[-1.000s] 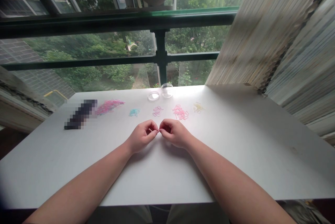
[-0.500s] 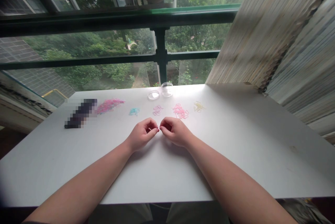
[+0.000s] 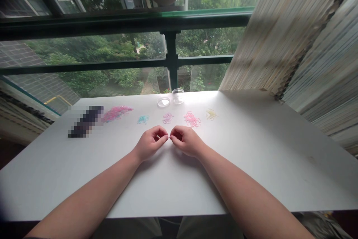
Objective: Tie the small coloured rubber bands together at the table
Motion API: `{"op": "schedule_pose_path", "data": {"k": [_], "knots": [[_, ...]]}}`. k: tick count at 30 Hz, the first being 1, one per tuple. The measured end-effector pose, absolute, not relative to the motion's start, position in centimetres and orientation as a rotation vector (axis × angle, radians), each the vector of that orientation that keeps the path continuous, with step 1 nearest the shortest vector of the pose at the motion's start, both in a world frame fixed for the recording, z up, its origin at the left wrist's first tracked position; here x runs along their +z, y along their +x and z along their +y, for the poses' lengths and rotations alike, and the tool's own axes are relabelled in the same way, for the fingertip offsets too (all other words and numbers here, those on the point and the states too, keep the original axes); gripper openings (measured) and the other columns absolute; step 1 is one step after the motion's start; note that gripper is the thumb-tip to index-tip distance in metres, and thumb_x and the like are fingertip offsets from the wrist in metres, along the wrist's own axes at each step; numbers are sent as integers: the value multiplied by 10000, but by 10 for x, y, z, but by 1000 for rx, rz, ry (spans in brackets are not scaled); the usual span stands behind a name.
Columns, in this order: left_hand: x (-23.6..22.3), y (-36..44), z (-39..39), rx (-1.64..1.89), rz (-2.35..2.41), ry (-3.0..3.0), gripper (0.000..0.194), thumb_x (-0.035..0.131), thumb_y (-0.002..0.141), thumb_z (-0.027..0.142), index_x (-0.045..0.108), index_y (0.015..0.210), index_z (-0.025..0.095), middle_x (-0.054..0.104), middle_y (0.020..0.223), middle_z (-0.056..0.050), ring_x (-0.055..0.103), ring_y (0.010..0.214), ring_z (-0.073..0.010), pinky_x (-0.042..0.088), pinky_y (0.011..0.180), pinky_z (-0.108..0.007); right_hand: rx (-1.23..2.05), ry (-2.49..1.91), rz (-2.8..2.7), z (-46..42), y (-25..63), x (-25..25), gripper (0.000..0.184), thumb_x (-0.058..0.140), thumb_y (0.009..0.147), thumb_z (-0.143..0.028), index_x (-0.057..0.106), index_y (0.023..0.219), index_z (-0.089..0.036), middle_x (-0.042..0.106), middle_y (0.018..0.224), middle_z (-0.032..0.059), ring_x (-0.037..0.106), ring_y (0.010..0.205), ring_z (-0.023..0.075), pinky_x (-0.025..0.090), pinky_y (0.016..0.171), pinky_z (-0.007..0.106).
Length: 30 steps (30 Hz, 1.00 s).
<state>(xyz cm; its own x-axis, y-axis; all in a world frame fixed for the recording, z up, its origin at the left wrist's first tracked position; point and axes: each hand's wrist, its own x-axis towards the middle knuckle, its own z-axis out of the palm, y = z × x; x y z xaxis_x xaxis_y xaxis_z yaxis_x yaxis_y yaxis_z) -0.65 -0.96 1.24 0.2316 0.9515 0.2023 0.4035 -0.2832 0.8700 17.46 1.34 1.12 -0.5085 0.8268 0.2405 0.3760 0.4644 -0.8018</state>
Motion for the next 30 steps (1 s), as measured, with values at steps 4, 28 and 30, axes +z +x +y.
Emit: {"op": "schedule_pose_path", "data": {"k": [4, 28, 30], "knots": [[12, -12, -2, 1054, 1342, 1864, 152, 534, 793, 315, 599, 789, 177, 635, 761, -16, 583, 705, -131, 457, 600, -219, 928, -1021, -2076, 14, 175, 11, 55, 505, 780, -209, 538, 746, -181, 512, 612, -28, 430, 545, 92, 353, 523, 218], [30, -10, 90, 565, 1823, 2394, 153, 543, 698, 251, 669, 760, 191, 683, 820, -44, 590, 732, -185, 429, 660, -262, 942, -1037, -2071, 20, 172, 10, 73, 501, 746, -236, 523, 704, -182, 512, 594, -35, 436, 539, 92, 351, 535, 221], [29, -10, 90, 575, 1838, 2373, 151, 541, 699, 251, 665, 762, 191, 685, 810, -42, 592, 726, -183, 424, 645, -259, 935, -1019, -2074, 20, 172, 9, 77, 498, 748, -239, 524, 704, -181, 512, 594, -35, 436, 542, 91, 350, 537, 221]]}}
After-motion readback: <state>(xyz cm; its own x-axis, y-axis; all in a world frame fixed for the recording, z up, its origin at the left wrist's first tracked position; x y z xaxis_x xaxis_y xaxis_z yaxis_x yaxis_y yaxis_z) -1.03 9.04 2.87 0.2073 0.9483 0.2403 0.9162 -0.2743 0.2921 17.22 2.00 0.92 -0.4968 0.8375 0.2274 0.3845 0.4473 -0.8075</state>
